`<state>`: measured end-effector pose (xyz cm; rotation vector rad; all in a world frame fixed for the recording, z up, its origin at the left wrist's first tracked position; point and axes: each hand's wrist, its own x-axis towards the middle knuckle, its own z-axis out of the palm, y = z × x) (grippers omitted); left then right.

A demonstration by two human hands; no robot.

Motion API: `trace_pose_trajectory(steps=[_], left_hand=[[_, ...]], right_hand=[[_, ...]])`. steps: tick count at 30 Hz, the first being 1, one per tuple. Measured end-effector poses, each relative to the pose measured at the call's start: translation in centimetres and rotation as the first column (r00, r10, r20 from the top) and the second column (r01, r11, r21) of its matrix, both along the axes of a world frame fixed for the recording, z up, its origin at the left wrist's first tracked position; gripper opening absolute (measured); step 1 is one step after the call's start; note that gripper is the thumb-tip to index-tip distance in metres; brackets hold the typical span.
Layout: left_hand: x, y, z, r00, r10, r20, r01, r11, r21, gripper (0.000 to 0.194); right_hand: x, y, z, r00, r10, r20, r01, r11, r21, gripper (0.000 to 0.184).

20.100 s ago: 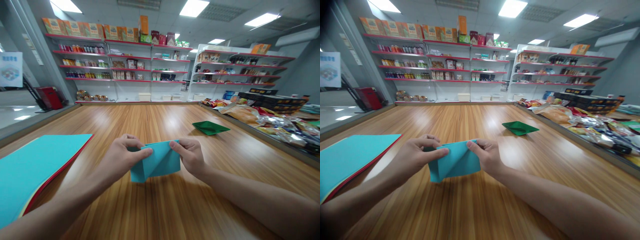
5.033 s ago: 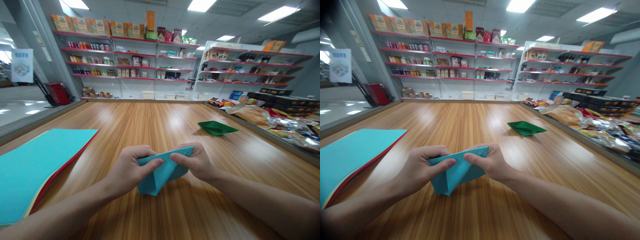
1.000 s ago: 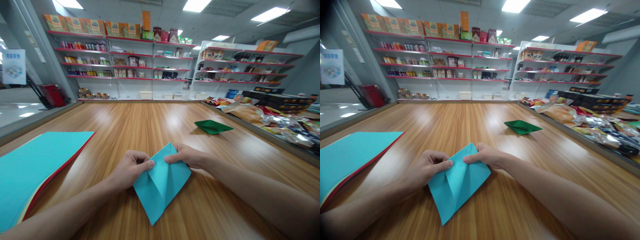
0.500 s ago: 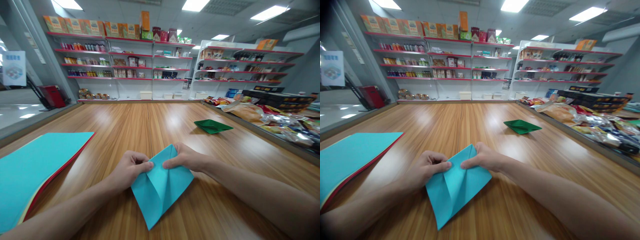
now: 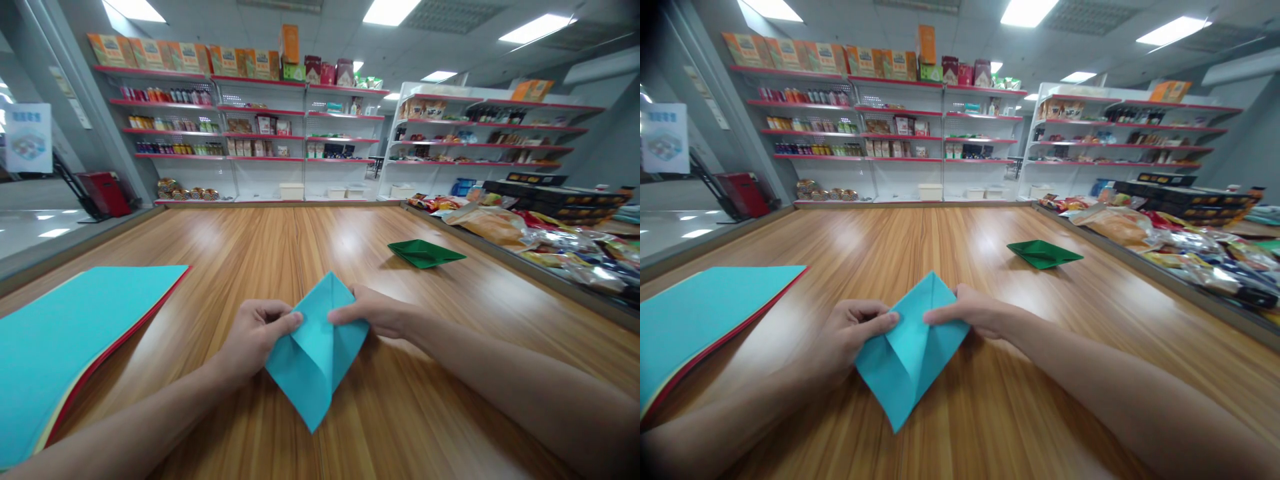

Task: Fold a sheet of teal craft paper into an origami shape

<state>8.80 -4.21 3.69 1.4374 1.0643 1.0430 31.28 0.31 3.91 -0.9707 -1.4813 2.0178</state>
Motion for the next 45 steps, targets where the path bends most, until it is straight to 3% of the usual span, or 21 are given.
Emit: trace_pose_trajectory(steps=[3, 6, 9, 12, 15, 21, 25, 30, 37, 41, 45], left_hand=[[-0.3, 0.3, -0.5, 0.964, 0.234, 0.123, -0.247, 0.964, 0.102, 0.032], [-0.2, 0.3, -0.6, 0.928, 0.328, 0.178, -0.355, 0.923, 0.147, 0.029], [0.5, -0.6, -0.2, 0.925, 0.368, 0.100, -0.381, 0.894, 0.235, 0.025], [1.3, -1.6, 0.4, 0.933, 0.359, 0.032, -0.346, 0.868, 0.357, 0.024], [1.7, -2.0, 0.6, 0.939, 0.342, 0.025, -0.327, 0.869, 0.372, 0.025], [1.3, -1.8, 0.6, 0.948, 0.314, 0.058, -0.318, 0.911, 0.264, 0.023], [1.2, -1.6, 0.3, 0.951, 0.297, 0.087, -0.309, 0.932, 0.189, 0.025], [1.1, -1.1, -0.3, 0.938, 0.294, 0.185, -0.315, 0.944, 0.094, 0.027], [0.9, -1.0, -0.2, 0.940, 0.269, 0.211, -0.282, 0.959, 0.032, 0.027], [0.7, -0.8, -0.3, 0.924, 0.299, 0.238, -0.318, 0.947, 0.049, 0.027], [0.7, -0.7, -0.2, 0.922, 0.298, 0.249, -0.310, 0.951, 0.010, 0.026]], right_hand=[[-0.2, 0.5, -0.6, 0.949, -0.140, -0.283, 0.113, 0.988, -0.109, 0.045], [-1.8, -0.4, -1.2, 0.906, -0.177, -0.383, 0.140, 0.982, -0.124, 0.050], [-3.8, -1.9, -1.5, 0.885, -0.211, -0.416, 0.215, 0.976, -0.037, 0.040], [-4.7, -2.7, -1.2, 0.834, -0.367, -0.412, 0.406, 0.914, 0.008, 0.037], [-4.7, -2.7, -0.9, 0.805, -0.420, -0.419, 0.490, 0.869, 0.069, 0.035], [-4.3, -2.4, -0.8, 0.839, -0.352, -0.414, 0.480, 0.837, 0.262, 0.028], [-4.3, -2.5, -0.7, 0.845, -0.338, -0.413, 0.469, 0.841, 0.270, 0.030], [-4.4, -2.6, -1.1, 0.883, -0.292, -0.367, 0.395, 0.885, 0.246, 0.038], [-4.1, -2.6, -1.1, 0.895, -0.282, -0.345, 0.404, 0.839, 0.363, 0.043], [-4.0, -2.5, -1.7, 0.931, -0.156, -0.329, 0.278, 0.887, 0.368, 0.041], [-4.0, -2.5, -1.9, 0.941, -0.089, -0.326, 0.230, 0.877, 0.423, 0.035]])
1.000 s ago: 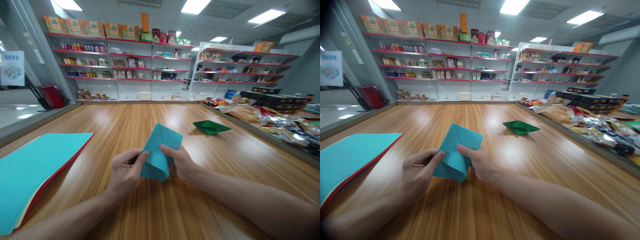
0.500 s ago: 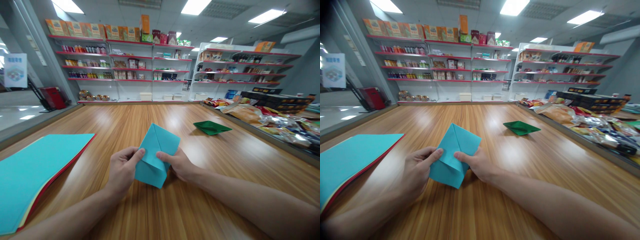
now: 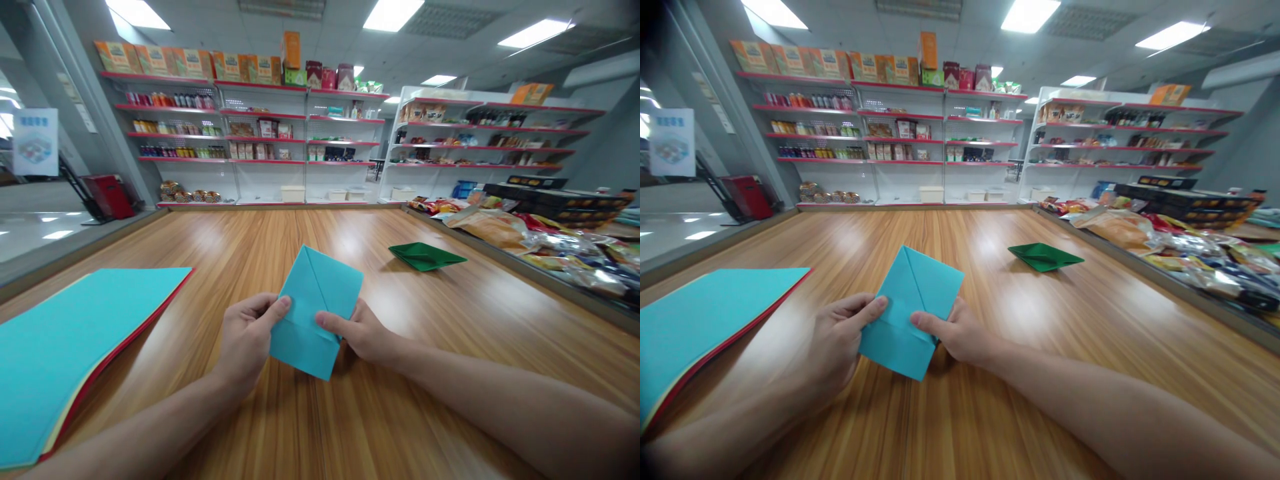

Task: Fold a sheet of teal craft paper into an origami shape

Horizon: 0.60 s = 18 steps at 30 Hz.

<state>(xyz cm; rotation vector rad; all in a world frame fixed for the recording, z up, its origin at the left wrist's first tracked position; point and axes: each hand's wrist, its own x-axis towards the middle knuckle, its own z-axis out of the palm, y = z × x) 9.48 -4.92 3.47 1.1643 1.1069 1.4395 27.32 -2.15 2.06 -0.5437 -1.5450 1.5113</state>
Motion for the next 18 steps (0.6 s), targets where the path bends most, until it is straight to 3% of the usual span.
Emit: trace_pose_trajectory(steps=[5, 10, 15, 18], left_hand=[[0.0, -0.1, 0.2, 1.000, -0.012, 0.017, 0.012, 1.000, -0.013, 0.028], [-0.1, -0.1, 0.4, 1.000, -0.024, 0.002, 0.024, 1.000, -0.012, 0.029], [-0.2, -0.4, 0.8, 0.996, -0.010, -0.092, 0.014, 0.999, 0.047, 0.030], [-0.3, -0.7, 0.9, 0.986, 0.008, -0.165, 0.010, 0.994, 0.108, 0.031]], right_hand=[[0.3, 0.1, -0.4, 0.999, 0.011, 0.046, -0.010, 1.000, -0.016, 0.040], [0.8, -0.1, -1.2, 0.962, 0.054, 0.269, -0.027, 0.994, -0.104, 0.039], [0.8, 0.1, -0.9, 0.983, 0.029, 0.182, -0.043, 0.996, 0.072, 0.034], [0.9, 0.1, -0.9, 0.967, 0.089, 0.237, -0.096, 0.995, 0.015, 0.033]])
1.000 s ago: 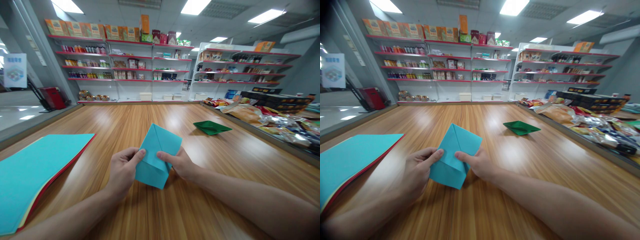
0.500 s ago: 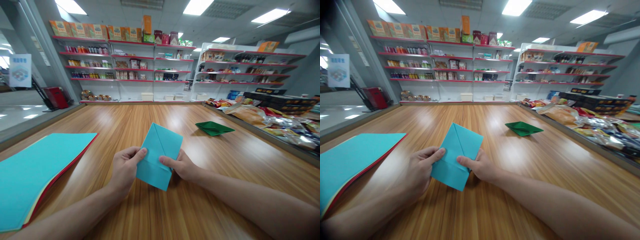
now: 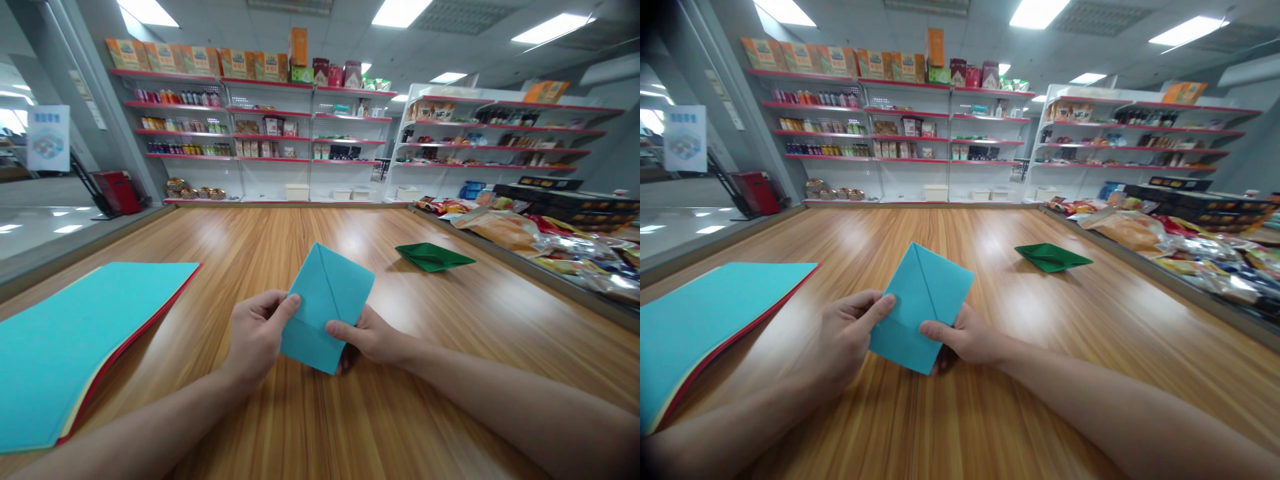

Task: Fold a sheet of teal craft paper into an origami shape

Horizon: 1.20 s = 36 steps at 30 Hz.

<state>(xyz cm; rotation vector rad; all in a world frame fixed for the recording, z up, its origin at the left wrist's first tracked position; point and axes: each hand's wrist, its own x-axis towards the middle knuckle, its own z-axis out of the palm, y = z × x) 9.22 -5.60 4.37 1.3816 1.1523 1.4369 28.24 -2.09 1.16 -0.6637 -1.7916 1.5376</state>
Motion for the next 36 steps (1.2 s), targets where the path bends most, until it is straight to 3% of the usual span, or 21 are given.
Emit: trace_pose_trajectory(steps=[2, 6, 10, 12, 14, 19, 24, 27, 31, 36], left_hand=[[0.0, -0.2, 0.0, 1.000, -0.013, -0.028, 0.014, 0.999, 0.036, 0.032], [-0.1, -0.1, -0.5, 0.995, -0.086, -0.042, 0.089, 0.993, 0.075, 0.029], [-0.7, 0.7, -0.6, 0.979, -0.201, -0.046, 0.202, 0.979, 0.017, 0.028], [-1.0, 1.3, -0.4, 0.945, -0.325, -0.043, 0.322, 0.945, -0.062, 0.030], [-1.3, 1.9, -0.2, 0.878, -0.478, -0.021, 0.469, 0.869, -0.159, 0.030], [-1.6, 2.5, -0.4, 0.892, -0.436, 0.120, 0.452, 0.865, -0.218, 0.034], [-1.9, 2.7, -1.0, 0.806, -0.459, 0.375, 0.577, 0.750, -0.323, 0.032], [-2.1, 2.9, -1.0, 0.773, -0.480, 0.414, 0.619, 0.715, -0.325, 0.028], [-2.1, 3.0, -1.2, 0.774, -0.508, 0.379, 0.619, 0.735, -0.278, 0.027], [-2.2, 3.3, -1.8, 0.817, -0.505, 0.280, 0.571, 0.779, -0.260, 0.030]], right_hand=[[0.1, -0.1, -0.1, 0.998, 0.004, 0.065, 0.000, 0.998, -0.062, 0.037], [0.4, -0.2, -0.3, 0.995, -0.040, 0.091, 0.046, 0.997, -0.066, 0.041], [0.5, -0.2, -0.2, 0.993, -0.048, 0.111, 0.058, 0.994, -0.092, 0.043], [0.5, -0.2, 0.0, 0.992, -0.027, 0.123, 0.041, 0.993, -0.109, 0.042], [0.6, -0.2, 0.2, 0.987, 0.015, 0.161, 0.007, 0.991, -0.132, 0.042], [0.8, -0.1, 0.7, 0.959, 0.122, 0.255, -0.075, 0.980, -0.184, 0.043], [1.2, 0.7, 0.6, 0.975, 0.126, 0.181, -0.093, 0.979, -0.179, 0.041], [1.3, 1.4, 0.2, 0.993, 0.088, 0.079, -0.074, 0.983, -0.171, 0.040], [1.4, 1.9, -0.3, 0.998, 0.028, 0.051, -0.017, 0.980, -0.198, 0.038], [1.7, 1.7, -0.1, 0.977, 0.008, 0.214, 0.025, 0.988, -0.153, 0.049]])
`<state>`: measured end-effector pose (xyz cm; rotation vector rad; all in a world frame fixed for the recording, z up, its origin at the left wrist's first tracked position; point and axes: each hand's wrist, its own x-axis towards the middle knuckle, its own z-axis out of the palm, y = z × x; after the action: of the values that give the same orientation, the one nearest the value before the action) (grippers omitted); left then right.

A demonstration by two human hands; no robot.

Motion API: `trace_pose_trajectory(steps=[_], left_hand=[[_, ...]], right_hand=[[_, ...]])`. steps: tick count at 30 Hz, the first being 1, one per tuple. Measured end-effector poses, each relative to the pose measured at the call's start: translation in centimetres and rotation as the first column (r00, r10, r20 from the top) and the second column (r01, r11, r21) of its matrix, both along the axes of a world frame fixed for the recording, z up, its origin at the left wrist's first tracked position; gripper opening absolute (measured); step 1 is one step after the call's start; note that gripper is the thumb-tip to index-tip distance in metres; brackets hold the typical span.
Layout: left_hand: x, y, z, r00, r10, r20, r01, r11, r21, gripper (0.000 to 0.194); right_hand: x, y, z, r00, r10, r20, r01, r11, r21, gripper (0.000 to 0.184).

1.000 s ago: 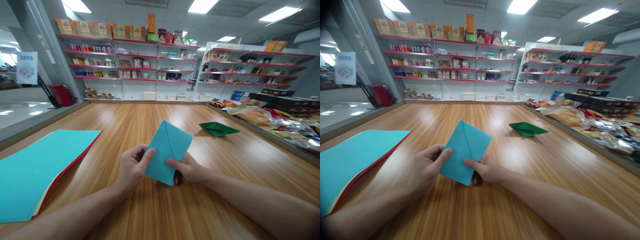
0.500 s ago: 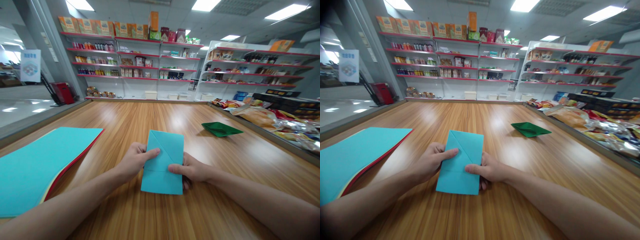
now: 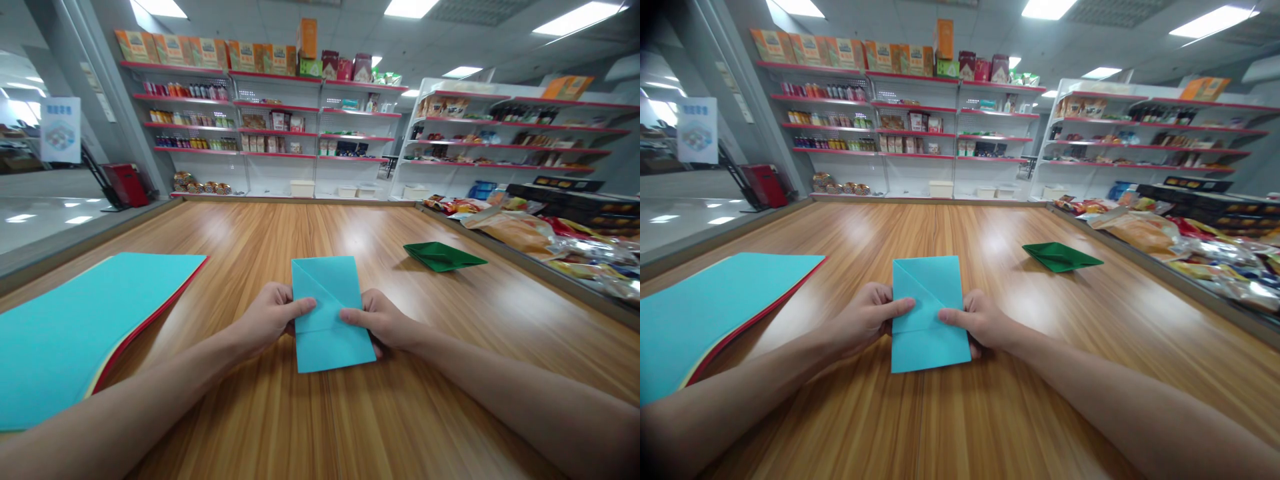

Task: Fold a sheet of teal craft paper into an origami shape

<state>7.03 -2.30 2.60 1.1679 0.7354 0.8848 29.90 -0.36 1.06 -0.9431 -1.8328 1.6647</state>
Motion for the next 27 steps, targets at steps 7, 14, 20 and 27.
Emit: trace_pose_trajectory(steps=[7, 14, 20, 27], left_hand=[[-0.6, 0.8, -0.6, 0.983, 0.078, -0.164, -0.052, 0.987, 0.154, 0.038], [-0.5, 0.9, -0.7, 0.991, 0.076, -0.111, -0.065, 0.993, 0.100, 0.039], [-0.1, 0.6, -0.2, 0.986, 0.124, -0.109, -0.108, 0.984, 0.144, 0.039], [0.5, 0.2, -0.2, 0.993, 0.106, -0.042, -0.101, 0.988, 0.118, 0.039]], right_hand=[[-0.1, -0.1, 0.6, 0.987, 0.138, 0.078, -0.140, 0.990, 0.012, 0.054], [0.4, 0.3, 0.8, 0.975, 0.195, 0.106, -0.197, 0.980, 0.003, 0.055], [0.2, 0.0, 1.2, 0.979, 0.192, 0.070, -0.197, 0.978, 0.067, 0.056], [-0.1, -0.5, 1.0, 0.990, 0.071, 0.119, -0.084, 0.991, 0.102, 0.053]])
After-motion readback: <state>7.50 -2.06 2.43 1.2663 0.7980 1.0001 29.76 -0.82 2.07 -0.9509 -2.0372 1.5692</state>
